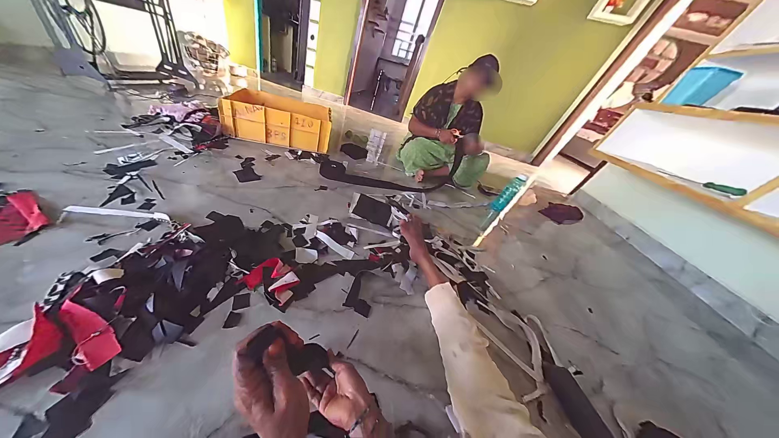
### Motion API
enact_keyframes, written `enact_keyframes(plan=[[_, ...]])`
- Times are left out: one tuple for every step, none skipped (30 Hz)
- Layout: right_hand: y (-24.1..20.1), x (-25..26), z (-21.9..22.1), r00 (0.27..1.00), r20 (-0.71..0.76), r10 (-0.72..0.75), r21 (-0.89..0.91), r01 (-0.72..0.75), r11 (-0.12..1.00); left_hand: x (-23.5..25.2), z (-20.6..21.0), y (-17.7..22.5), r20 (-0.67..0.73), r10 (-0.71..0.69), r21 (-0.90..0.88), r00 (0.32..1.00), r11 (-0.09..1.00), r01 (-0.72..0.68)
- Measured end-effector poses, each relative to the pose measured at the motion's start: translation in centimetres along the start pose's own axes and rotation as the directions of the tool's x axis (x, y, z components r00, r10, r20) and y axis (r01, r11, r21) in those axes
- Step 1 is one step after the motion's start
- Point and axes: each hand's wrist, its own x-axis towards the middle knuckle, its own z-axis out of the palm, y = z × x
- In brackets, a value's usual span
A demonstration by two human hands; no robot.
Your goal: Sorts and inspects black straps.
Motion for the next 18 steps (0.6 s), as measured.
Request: enact_keyframes(plan=[[1.6,1.0,-0.6,1.000,-0.030,0.011,0.045,-0.009,0.999,-0.2,0.2,0.0,0.008,-0.003,0.000,1.000,1.000,0.003],[3.9,2.4,-1.1,0.993,-0.087,0.076,0.156,-0.062,0.986,-0.4,0.4,-0.1,0.014,-0.005,0.002,1.000,1.000,0.005],[6.1,3.6,-0.8,0.965,-0.156,0.213,0.283,-0.163,0.945,-0.6,0.6,-0.1,0.024,-0.006,0.010,1.000,1.000,0.006],[8.0,5.0,-0.7,0.915,-0.207,0.346,0.429,-0.233,0.873,-0.7,0.7,-0.1,0.031,-0.007,0.016,0.999,1.000,0.006],[11.2,7.3,-1.8,0.895,-0.179,0.409,0.549,-0.254,0.796,-0.8,0.8,-0.2,0.033,-0.008,0.012,0.999,1.000,0.007],[16.1,10.1,-4.8,0.949,0.015,0.316,0.599,-0.262,0.757,-0.9,0.8,-0.2,0.029,-0.013,-0.001,0.999,1.000,0.013],[19.3,12.3,-6.0,0.951,0.058,0.305,0.712,-0.254,0.655,-0.9,0.8,-0.3,0.023,-0.021,-0.021,1.000,1.000,0.022],[20.6,13.4,-6.3,0.939,0.045,0.341,0.780,-0.247,0.575,-1.0,0.8,-0.3,0.019,-0.030,-0.039,0.999,0.999,0.031],[21.1,13.9,-6.3,0.929,0.031,0.369,0.813,-0.238,0.531,-0.9,0.7,-0.2,0.013,-0.036,-0.050,0.999,0.998,0.036],[21.3,14.0,-6.1,0.922,0.023,0.386,0.826,-0.235,0.513,-0.7,0.6,-0.2,0.006,-0.036,-0.049,0.999,0.998,0.037],[21.4,14.0,-5.9,0.923,0.023,0.384,0.829,-0.232,0.509,-0.5,0.4,-0.2,0.001,-0.033,-0.044,0.999,0.998,0.033],[21.6,13.8,-5.8,0.928,0.027,0.373,0.826,-0.231,0.514,-0.3,0.1,-0.2,-0.003,-0.030,-0.039,1.000,0.999,0.030],[21.7,13.7,-5.8,0.930,0.034,0.366,0.819,-0.236,0.524,0.0,-0.1,-0.3,-0.007,-0.026,-0.041,1.000,0.999,0.026],[21.8,13.6,-5.7,0.931,0.042,0.363,0.803,-0.248,0.542,0.2,-0.2,-0.3,-0.013,-0.024,-0.045,1.000,0.999,0.024],[21.9,13.5,-5.7,0.931,0.049,0.362,0.769,-0.266,0.581,0.4,-0.3,-0.4,-0.022,-0.020,-0.048,1.000,0.999,0.019],[22.0,13.3,-5.6,0.928,0.055,0.369,0.709,-0.296,0.640,0.7,-0.5,-0.4,-0.034,-0.008,-0.046,0.999,0.999,0.007],[22.3,13.1,-5.6,0.919,0.053,0.390,0.625,-0.335,0.705,0.9,-0.8,-0.3,-0.041,0.008,-0.043,0.999,0.999,-0.009],[22.6,12.9,-5.7,0.911,0.037,0.411,0.519,-0.369,0.771,1.2,-1.2,-0.2,-0.031,0.026,-0.029,0.999,0.999,-0.026]])
